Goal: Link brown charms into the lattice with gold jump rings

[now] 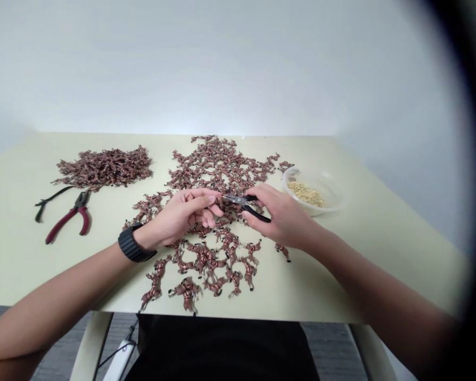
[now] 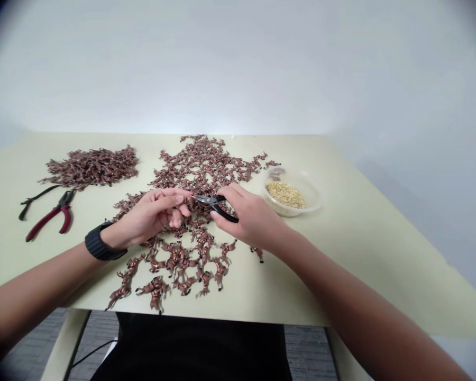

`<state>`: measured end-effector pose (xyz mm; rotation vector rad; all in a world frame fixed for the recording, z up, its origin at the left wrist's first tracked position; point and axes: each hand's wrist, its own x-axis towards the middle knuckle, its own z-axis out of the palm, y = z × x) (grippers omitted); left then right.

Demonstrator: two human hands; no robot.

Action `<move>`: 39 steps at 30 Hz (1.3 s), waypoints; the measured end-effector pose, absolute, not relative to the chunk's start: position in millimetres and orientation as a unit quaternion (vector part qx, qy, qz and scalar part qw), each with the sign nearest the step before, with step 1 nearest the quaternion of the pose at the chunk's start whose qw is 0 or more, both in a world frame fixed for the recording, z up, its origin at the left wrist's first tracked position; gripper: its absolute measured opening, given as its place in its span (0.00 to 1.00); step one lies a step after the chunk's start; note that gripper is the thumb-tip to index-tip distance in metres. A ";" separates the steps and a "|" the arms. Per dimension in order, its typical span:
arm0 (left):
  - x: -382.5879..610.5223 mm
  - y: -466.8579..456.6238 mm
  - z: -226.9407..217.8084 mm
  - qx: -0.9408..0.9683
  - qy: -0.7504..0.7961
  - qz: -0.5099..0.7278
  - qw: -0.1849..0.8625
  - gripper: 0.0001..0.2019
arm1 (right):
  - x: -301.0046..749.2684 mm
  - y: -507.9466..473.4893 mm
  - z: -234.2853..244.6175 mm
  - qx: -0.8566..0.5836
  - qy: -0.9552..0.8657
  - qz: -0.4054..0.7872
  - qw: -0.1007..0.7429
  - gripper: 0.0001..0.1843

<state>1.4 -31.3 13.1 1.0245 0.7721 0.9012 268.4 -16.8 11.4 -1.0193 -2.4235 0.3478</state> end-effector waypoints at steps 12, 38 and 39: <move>2.6 -32.4 14.5 0.460 0.347 0.402 0.712 0.11 | 266.8 -18.0 12.5 -0.372 -0.884 0.135 0.247 0.15; 6.1 -32.1 15.3 0.447 0.371 0.429 0.692 0.13 | 249.1 -26.6 -0.4 -0.429 -0.816 0.229 0.313 0.12; 5.3 -31.7 14.7 0.443 0.369 0.428 0.696 0.13 | 250.1 -25.5 -0.2 -0.423 -0.823 0.217 0.311 0.12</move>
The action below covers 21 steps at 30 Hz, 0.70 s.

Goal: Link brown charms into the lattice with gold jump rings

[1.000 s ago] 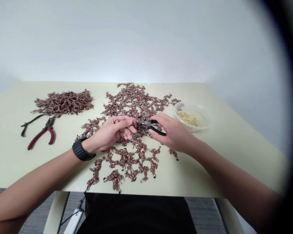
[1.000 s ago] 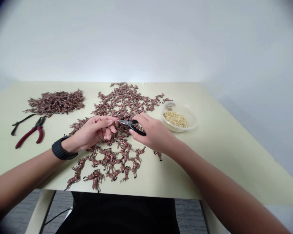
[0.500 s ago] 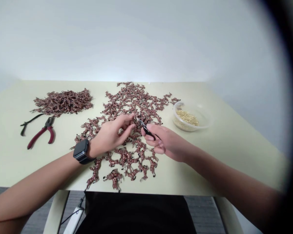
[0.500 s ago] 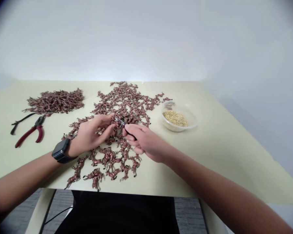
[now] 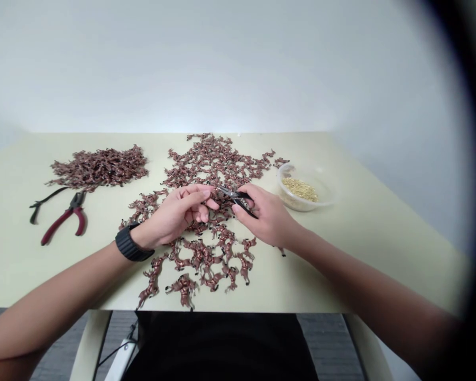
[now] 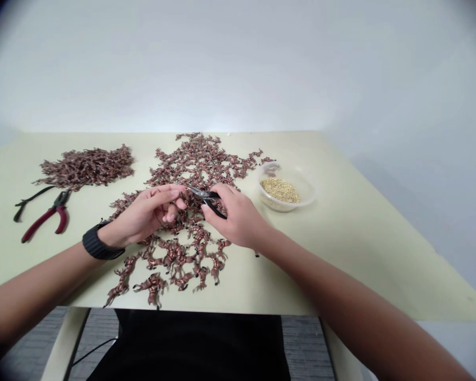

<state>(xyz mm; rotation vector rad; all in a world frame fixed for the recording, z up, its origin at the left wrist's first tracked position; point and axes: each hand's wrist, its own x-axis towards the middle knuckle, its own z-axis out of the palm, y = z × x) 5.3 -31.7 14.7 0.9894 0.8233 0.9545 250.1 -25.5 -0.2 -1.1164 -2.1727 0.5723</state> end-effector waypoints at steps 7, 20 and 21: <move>5.9 -33.1 14.7 0.439 0.362 0.423 0.705 0.11 | 254.6 -21.3 2.8 -0.392 -0.850 0.195 0.292 0.12; 10.4 -40.6 9.1 0.569 0.364 0.454 0.581 0.14 | 244.0 -33.5 5.7 -0.424 -0.750 0.420 0.286 0.15; 8.4 -40.9 7.9 0.617 0.370 0.453 0.526 0.14 | 242.2 -35.7 7.9 -0.421 -0.704 0.499 0.279 0.17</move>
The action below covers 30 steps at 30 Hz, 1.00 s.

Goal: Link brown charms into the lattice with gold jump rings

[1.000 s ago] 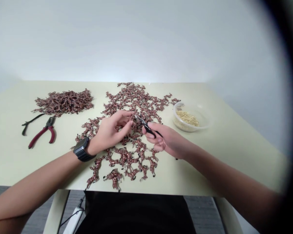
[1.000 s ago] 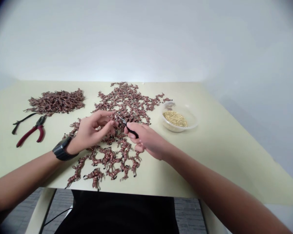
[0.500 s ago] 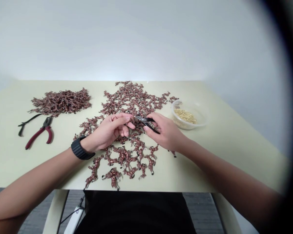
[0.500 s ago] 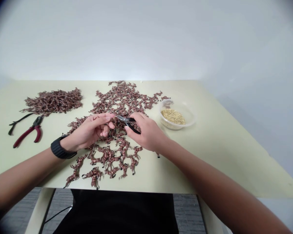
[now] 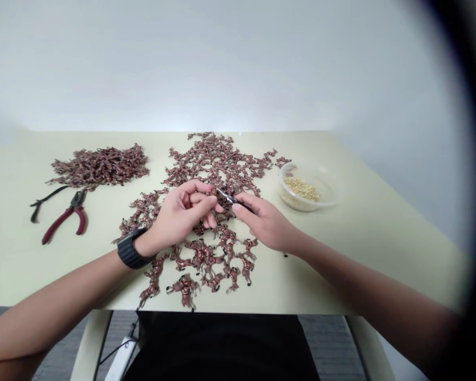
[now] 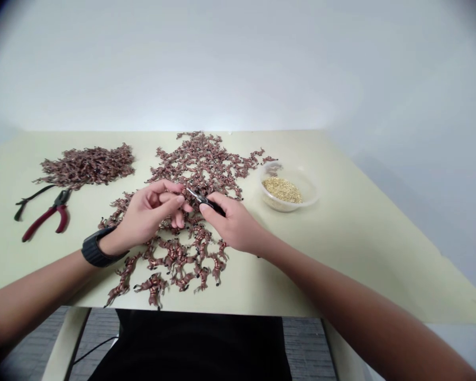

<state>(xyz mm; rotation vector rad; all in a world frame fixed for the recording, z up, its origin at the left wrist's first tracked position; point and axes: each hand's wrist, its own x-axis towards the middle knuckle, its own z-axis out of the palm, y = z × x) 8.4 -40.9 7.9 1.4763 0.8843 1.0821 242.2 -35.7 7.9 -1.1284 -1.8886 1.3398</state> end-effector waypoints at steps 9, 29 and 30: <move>-8.5 -31.6 8.3 0.775 0.424 0.384 0.268 0.19 | 244.6 -33.5 15.7 -0.389 -0.522 0.731 0.205 0.21; 2.9 -32.1 10.8 0.554 0.372 0.395 0.631 0.14 | 259.2 -17.4 -1.5 -0.378 -0.861 0.204 0.271 0.14; 2.8 -32.1 10.8 0.555 0.371 0.395 0.631 0.14 | 259.5 -17.2 -1.2 -0.377 -0.862 0.206 0.270 0.14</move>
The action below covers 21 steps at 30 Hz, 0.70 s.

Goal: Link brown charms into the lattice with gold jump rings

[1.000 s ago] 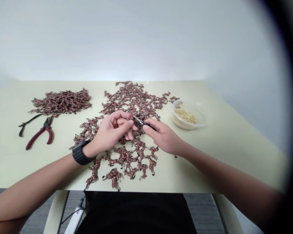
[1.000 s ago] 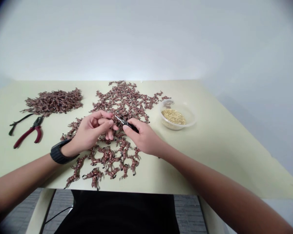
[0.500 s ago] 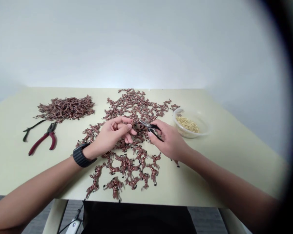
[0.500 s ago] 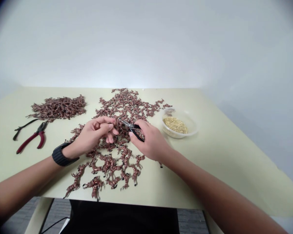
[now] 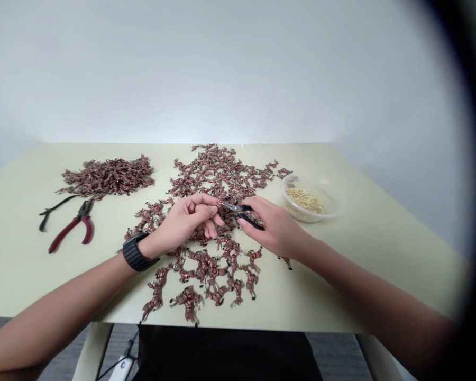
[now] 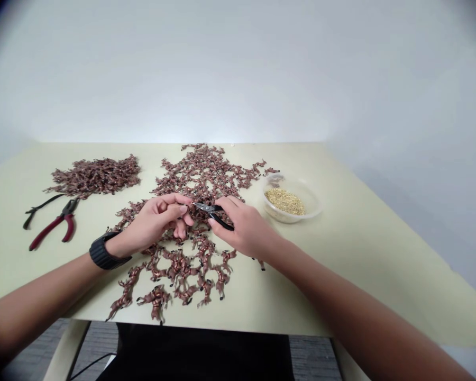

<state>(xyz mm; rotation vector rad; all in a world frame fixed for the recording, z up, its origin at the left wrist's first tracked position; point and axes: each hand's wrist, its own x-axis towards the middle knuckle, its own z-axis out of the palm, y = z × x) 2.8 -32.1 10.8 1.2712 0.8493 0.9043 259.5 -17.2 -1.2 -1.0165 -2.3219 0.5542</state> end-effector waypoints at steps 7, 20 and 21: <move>9.3 -37.8 9.5 0.601 0.377 0.412 0.572 0.16 | 250.7 -25.2 -3.0 -0.408 -0.820 0.292 0.277 0.11; -9.7 -31.8 4.9 0.776 0.421 0.389 0.263 0.21 | 247.8 -28.9 19.2 -0.337 -0.433 0.821 0.155 0.22; -6.1 -32.8 7.0 0.749 0.426 0.409 0.300 0.20 | 248.0 -28.1 16.7 -0.358 -0.471 0.786 0.182 0.22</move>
